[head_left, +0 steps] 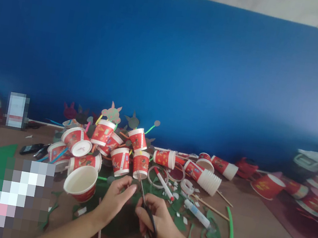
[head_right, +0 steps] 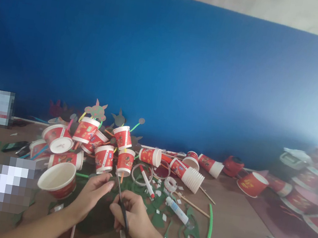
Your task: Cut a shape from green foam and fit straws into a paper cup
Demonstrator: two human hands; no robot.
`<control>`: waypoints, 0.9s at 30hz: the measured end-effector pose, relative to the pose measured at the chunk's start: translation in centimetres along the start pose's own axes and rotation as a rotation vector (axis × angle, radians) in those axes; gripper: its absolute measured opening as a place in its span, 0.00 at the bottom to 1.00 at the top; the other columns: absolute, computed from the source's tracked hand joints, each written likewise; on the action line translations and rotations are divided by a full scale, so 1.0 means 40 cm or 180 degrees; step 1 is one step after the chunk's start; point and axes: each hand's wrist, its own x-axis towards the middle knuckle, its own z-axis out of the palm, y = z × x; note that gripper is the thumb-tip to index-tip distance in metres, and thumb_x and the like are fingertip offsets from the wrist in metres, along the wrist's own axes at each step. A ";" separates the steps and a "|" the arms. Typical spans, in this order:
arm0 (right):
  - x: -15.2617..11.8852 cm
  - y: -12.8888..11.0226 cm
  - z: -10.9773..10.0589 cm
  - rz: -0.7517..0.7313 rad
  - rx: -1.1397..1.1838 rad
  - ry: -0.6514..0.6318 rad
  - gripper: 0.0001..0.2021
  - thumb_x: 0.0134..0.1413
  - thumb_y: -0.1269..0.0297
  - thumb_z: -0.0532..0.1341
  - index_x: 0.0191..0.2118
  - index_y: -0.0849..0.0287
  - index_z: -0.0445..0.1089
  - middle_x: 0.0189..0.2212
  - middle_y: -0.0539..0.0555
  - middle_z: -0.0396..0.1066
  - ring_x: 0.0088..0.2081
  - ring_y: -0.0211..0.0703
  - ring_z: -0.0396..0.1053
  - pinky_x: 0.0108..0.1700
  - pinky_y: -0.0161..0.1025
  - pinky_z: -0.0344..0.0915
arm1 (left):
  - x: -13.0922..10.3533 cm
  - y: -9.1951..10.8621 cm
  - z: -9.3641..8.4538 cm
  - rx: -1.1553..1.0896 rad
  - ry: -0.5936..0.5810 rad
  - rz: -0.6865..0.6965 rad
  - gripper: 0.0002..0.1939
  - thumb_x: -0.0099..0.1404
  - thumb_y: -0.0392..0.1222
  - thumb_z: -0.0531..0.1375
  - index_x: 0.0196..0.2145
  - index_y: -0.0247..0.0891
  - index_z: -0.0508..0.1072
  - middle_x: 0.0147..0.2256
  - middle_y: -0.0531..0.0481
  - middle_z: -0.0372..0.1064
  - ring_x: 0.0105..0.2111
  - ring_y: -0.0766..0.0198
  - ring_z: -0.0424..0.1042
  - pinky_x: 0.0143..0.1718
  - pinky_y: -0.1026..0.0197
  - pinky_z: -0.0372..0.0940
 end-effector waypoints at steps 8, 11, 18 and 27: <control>0.001 0.005 -0.004 -0.0065 -0.0024 -0.0030 0.20 0.44 0.46 0.62 0.26 0.60 0.61 0.10 0.43 0.60 0.11 0.29 0.54 0.12 0.26 0.52 | 0.001 0.001 0.000 -0.0051 -0.0017 -0.0038 0.14 0.59 0.44 0.57 0.20 0.37 0.59 0.21 0.57 0.52 0.24 0.68 0.52 0.27 0.65 0.53; 0.003 0.007 -0.003 -0.0051 -0.0035 -0.0009 0.20 0.44 0.46 0.62 0.27 0.60 0.61 0.10 0.43 0.60 0.11 0.29 0.55 0.12 0.26 0.52 | -0.001 0.003 0.001 -0.0056 0.0052 -0.0065 0.14 0.59 0.45 0.57 0.20 0.37 0.59 0.21 0.57 0.52 0.24 0.68 0.52 0.27 0.66 0.52; 0.002 0.010 -0.003 -0.0078 -0.0085 -0.0024 0.20 0.44 0.46 0.62 0.27 0.61 0.61 0.10 0.43 0.60 0.10 0.29 0.55 0.12 0.25 0.52 | -0.002 -0.004 0.000 -0.0012 0.0131 -0.0039 0.15 0.60 0.46 0.55 0.20 0.37 0.61 0.21 0.56 0.54 0.24 0.67 0.53 0.27 0.66 0.52; 0.001 0.012 -0.005 -0.0020 -0.0031 -0.0034 0.20 0.44 0.46 0.62 0.27 0.61 0.63 0.10 0.44 0.61 0.10 0.29 0.55 0.11 0.26 0.52 | -0.002 0.004 0.003 -0.0067 0.0129 -0.0071 0.15 0.59 0.47 0.56 0.20 0.38 0.59 0.21 0.57 0.52 0.24 0.68 0.52 0.26 0.66 0.52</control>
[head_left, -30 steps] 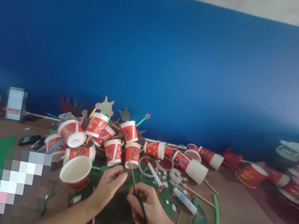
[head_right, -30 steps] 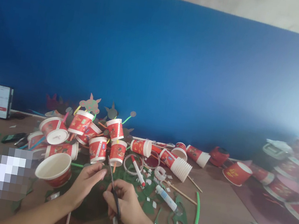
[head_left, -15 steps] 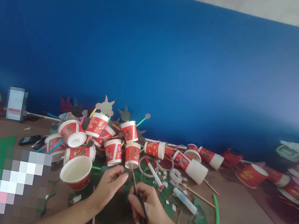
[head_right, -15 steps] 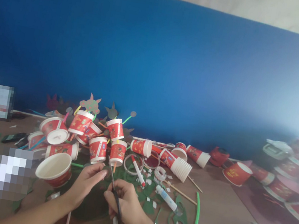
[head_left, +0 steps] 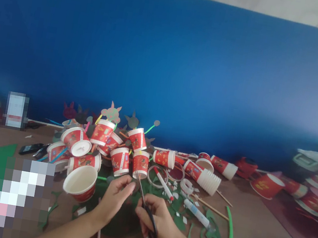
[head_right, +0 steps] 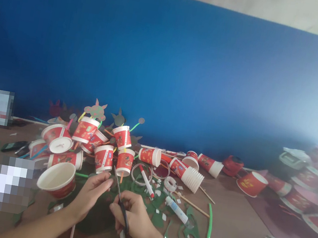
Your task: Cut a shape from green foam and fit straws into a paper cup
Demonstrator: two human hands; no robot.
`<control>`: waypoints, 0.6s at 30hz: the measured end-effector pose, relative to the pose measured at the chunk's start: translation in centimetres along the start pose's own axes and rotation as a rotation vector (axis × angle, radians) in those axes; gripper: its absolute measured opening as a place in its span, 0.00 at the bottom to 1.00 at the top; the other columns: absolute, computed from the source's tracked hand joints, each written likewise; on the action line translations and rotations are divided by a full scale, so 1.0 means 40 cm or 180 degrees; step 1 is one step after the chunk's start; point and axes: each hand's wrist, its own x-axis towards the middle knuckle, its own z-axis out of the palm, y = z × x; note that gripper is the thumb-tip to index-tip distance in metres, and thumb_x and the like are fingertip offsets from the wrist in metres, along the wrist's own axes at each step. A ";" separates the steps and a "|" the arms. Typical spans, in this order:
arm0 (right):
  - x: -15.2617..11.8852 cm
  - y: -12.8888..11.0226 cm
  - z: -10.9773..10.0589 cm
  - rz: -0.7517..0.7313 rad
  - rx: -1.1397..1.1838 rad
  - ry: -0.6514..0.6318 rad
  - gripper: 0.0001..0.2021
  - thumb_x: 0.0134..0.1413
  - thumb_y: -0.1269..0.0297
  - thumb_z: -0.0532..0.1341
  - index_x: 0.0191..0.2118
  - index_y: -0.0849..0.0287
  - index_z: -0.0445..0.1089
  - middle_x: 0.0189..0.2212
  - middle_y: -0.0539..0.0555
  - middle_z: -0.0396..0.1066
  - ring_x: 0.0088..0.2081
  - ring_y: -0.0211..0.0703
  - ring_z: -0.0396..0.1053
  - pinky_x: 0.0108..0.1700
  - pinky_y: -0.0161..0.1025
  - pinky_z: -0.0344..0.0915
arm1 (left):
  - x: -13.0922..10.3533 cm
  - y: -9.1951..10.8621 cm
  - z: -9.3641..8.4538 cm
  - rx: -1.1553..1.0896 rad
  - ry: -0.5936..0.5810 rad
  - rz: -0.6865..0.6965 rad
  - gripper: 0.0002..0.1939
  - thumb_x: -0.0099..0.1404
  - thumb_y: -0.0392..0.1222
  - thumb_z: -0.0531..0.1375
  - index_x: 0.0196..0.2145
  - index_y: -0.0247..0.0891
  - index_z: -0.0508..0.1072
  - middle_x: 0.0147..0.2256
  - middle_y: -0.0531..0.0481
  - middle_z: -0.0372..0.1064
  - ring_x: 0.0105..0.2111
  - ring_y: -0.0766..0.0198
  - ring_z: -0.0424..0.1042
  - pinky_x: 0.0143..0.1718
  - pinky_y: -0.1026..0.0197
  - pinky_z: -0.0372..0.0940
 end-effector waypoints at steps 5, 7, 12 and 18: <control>-0.003 -0.002 0.001 -0.0001 0.0064 -0.0063 0.19 0.44 0.48 0.63 0.28 0.61 0.63 0.11 0.44 0.62 0.11 0.30 0.56 0.12 0.26 0.53 | 0.001 0.004 -0.002 0.0034 -0.0188 0.0020 0.14 0.59 0.47 0.56 0.21 0.37 0.60 0.21 0.57 0.52 0.24 0.68 0.52 0.26 0.65 0.52; -0.003 -0.003 0.001 -0.0005 0.0045 -0.0054 0.19 0.44 0.48 0.62 0.27 0.61 0.62 0.10 0.44 0.61 0.11 0.29 0.55 0.12 0.25 0.52 | 0.000 0.003 -0.002 0.0012 -0.0179 0.0001 0.14 0.59 0.47 0.56 0.21 0.37 0.60 0.21 0.57 0.52 0.24 0.68 0.51 0.26 0.65 0.52; -0.002 -0.003 -0.001 0.0026 -0.0032 -0.0027 0.20 0.44 0.46 0.62 0.27 0.60 0.62 0.10 0.43 0.60 0.10 0.29 0.55 0.11 0.25 0.52 | -0.002 0.004 0.003 -0.0105 -0.0031 -0.0042 0.14 0.58 0.46 0.57 0.20 0.37 0.61 0.21 0.56 0.53 0.24 0.68 0.52 0.26 0.66 0.52; -0.003 -0.004 -0.001 -0.0001 -0.0052 -0.0070 0.20 0.45 0.45 0.61 0.27 0.60 0.62 0.09 0.43 0.60 0.09 0.29 0.54 0.11 0.26 0.51 | -0.003 0.005 0.003 -0.0129 0.0062 -0.0036 0.14 0.59 0.46 0.57 0.20 0.37 0.61 0.21 0.56 0.54 0.24 0.68 0.53 0.26 0.66 0.52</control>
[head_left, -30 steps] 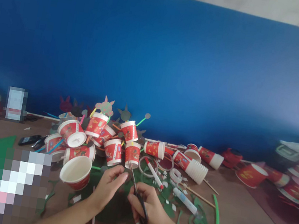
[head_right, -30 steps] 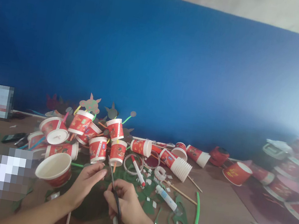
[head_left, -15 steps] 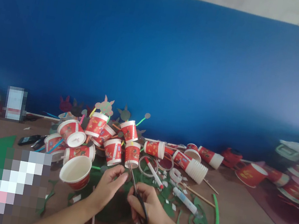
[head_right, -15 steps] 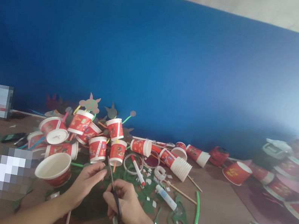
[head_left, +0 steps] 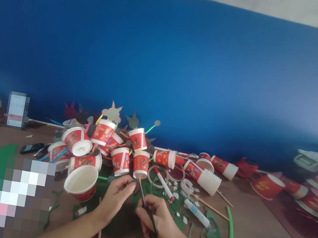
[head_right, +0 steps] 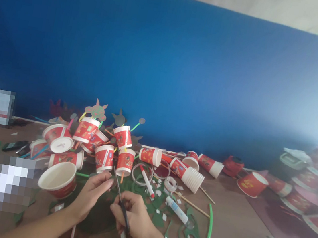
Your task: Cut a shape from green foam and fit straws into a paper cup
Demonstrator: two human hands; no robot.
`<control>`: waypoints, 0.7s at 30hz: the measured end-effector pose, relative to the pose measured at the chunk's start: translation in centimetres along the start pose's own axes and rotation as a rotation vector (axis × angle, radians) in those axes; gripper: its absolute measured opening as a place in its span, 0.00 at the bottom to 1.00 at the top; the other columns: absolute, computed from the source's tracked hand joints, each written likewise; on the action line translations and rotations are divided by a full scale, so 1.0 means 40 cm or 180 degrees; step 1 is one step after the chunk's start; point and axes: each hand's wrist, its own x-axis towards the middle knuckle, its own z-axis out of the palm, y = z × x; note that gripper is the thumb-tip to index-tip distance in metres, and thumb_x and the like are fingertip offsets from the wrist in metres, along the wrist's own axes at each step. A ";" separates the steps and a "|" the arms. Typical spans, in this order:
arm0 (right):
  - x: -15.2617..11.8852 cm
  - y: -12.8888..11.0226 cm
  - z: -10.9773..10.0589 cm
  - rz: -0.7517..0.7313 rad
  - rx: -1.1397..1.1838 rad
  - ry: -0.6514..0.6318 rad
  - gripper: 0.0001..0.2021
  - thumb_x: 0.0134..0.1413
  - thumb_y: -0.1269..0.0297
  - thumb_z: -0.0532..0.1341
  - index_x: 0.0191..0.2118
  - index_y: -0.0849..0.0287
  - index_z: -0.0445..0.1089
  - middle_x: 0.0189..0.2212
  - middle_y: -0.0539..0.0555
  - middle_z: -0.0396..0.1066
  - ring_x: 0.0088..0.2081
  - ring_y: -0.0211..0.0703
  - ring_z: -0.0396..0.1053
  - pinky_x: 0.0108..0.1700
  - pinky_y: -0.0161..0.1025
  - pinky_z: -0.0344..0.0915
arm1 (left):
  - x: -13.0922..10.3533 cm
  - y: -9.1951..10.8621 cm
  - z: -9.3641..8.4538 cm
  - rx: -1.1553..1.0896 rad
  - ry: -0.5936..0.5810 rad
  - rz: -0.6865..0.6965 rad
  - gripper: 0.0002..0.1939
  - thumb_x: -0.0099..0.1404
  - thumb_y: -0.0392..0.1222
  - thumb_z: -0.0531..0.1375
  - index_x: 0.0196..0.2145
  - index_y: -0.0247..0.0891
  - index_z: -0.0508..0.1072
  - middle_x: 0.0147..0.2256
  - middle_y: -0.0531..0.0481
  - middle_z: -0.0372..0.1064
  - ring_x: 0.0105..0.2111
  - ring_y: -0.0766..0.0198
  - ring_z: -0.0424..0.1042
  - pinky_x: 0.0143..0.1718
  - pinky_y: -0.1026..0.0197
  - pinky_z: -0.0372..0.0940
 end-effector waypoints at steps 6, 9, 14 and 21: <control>0.000 -0.001 0.000 0.0032 0.0024 -0.0023 0.21 0.44 0.45 0.62 0.27 0.61 0.62 0.10 0.43 0.60 0.09 0.29 0.54 0.11 0.26 0.51 | -0.001 -0.002 -0.001 0.0010 -0.0001 0.0040 0.14 0.59 0.47 0.56 0.21 0.37 0.62 0.22 0.56 0.55 0.25 0.67 0.55 0.27 0.66 0.53; -0.001 -0.003 0.001 0.0089 0.0061 -0.0069 0.21 0.44 0.46 0.62 0.28 0.61 0.62 0.10 0.43 0.61 0.09 0.29 0.54 0.11 0.26 0.52 | -0.001 -0.004 -0.001 0.0011 -0.0002 0.0032 0.15 0.59 0.48 0.56 0.21 0.37 0.61 0.21 0.57 0.54 0.24 0.67 0.54 0.27 0.66 0.53; -0.004 -0.008 0.003 0.0042 0.0093 -0.0058 0.19 0.45 0.48 0.62 0.29 0.61 0.63 0.12 0.45 0.64 0.11 0.29 0.57 0.12 0.25 0.54 | -0.001 -0.008 0.000 0.0085 -0.0210 -0.0016 0.15 0.60 0.47 0.56 0.21 0.38 0.60 0.21 0.57 0.52 0.23 0.68 0.52 0.25 0.66 0.51; -0.001 0.000 0.001 0.0019 0.0093 -0.0061 0.20 0.45 0.46 0.62 0.28 0.61 0.62 0.10 0.43 0.61 0.09 0.28 0.53 0.11 0.25 0.52 | 0.001 -0.009 -0.001 0.0083 -0.0187 -0.0006 0.15 0.59 0.48 0.56 0.21 0.37 0.60 0.21 0.57 0.51 0.23 0.68 0.51 0.25 0.66 0.51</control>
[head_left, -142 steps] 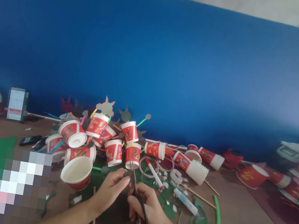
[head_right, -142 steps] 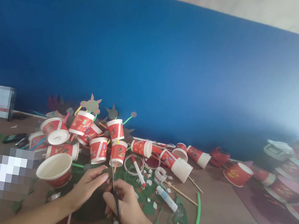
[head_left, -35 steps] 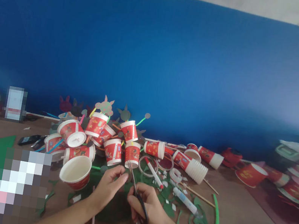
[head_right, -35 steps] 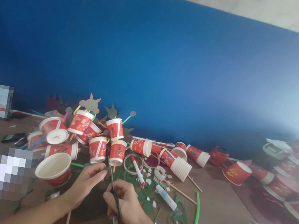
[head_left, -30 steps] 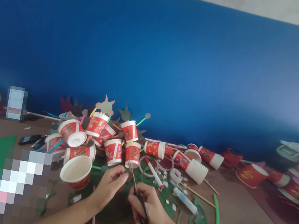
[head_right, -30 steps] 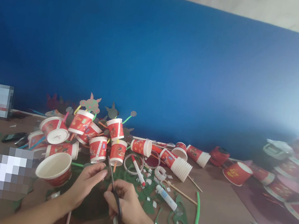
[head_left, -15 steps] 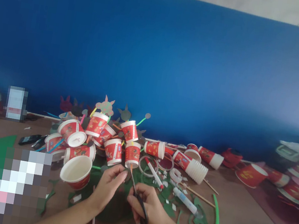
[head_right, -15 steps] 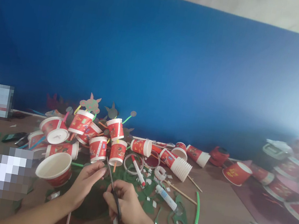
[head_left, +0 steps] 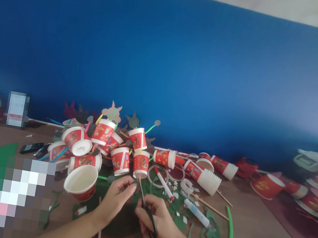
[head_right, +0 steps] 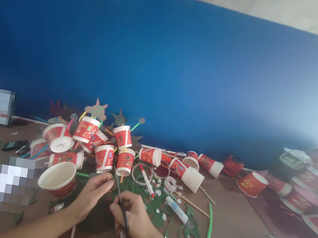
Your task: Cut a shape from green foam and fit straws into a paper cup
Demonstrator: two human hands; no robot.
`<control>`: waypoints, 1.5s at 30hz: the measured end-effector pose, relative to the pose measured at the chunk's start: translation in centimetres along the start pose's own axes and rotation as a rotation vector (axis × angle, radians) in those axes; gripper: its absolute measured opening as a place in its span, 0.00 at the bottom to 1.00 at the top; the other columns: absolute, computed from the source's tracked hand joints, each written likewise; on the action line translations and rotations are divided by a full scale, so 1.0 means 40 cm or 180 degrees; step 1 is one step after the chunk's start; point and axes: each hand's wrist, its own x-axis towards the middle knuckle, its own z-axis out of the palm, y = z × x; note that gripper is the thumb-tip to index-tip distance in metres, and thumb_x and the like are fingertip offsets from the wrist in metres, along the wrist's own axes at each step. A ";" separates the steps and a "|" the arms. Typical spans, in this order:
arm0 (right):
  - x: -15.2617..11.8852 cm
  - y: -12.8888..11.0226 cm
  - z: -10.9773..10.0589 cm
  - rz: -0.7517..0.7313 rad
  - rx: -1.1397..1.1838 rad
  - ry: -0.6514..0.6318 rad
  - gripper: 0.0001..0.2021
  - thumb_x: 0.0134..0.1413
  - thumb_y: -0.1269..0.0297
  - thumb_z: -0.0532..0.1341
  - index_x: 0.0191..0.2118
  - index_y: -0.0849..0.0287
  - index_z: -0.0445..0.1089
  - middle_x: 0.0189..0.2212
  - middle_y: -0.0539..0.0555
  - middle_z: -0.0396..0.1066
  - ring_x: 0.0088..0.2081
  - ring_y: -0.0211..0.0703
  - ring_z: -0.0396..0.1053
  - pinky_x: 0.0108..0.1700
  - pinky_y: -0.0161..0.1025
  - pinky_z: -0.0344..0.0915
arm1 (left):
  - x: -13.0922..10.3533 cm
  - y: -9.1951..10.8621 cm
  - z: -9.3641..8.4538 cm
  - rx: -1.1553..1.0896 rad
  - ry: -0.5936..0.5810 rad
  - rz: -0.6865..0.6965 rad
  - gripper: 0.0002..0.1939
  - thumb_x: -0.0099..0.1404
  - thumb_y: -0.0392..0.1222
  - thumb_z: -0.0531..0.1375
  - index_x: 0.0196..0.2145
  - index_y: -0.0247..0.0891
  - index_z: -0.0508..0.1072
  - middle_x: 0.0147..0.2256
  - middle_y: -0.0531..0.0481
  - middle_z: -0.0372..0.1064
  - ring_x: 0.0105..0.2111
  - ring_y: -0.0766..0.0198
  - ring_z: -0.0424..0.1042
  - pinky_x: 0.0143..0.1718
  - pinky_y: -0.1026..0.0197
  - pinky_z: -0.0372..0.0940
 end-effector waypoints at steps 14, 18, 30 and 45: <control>0.005 0.001 0.001 -0.0104 -0.0053 0.0163 0.20 0.43 0.47 0.63 0.27 0.60 0.61 0.10 0.44 0.61 0.11 0.30 0.56 0.13 0.26 0.52 | -0.003 0.017 0.007 -0.0100 -0.0041 -0.0156 0.15 0.58 0.50 0.57 0.22 0.36 0.63 0.21 0.56 0.55 0.24 0.67 0.53 0.26 0.66 0.52; 0.003 -0.001 0.001 -0.0039 -0.0016 0.0129 0.21 0.43 0.45 0.63 0.27 0.61 0.62 0.11 0.45 0.62 0.11 0.30 0.57 0.13 0.26 0.52 | -0.003 0.012 0.003 -0.0067 -0.0137 -0.0060 0.14 0.60 0.47 0.56 0.22 0.36 0.64 0.21 0.55 0.56 0.24 0.68 0.54 0.26 0.66 0.52; -0.005 -0.016 0.004 0.0016 0.0048 0.0052 0.20 0.42 0.48 0.63 0.30 0.61 0.62 0.13 0.45 0.63 0.14 0.30 0.59 0.16 0.27 0.55 | -0.007 0.018 0.004 -0.0138 -0.0310 -0.0061 0.14 0.60 0.45 0.56 0.21 0.37 0.62 0.21 0.56 0.56 0.24 0.68 0.54 0.27 0.65 0.53; 0.000 -0.011 -0.001 -0.0034 -0.0055 0.0113 0.21 0.42 0.46 0.63 0.26 0.61 0.61 0.10 0.43 0.59 0.10 0.29 0.54 0.12 0.26 0.51 | -0.002 0.014 0.004 -0.0244 -0.0133 -0.0106 0.13 0.58 0.44 0.57 0.20 0.37 0.61 0.20 0.57 0.53 0.23 0.69 0.51 0.25 0.66 0.50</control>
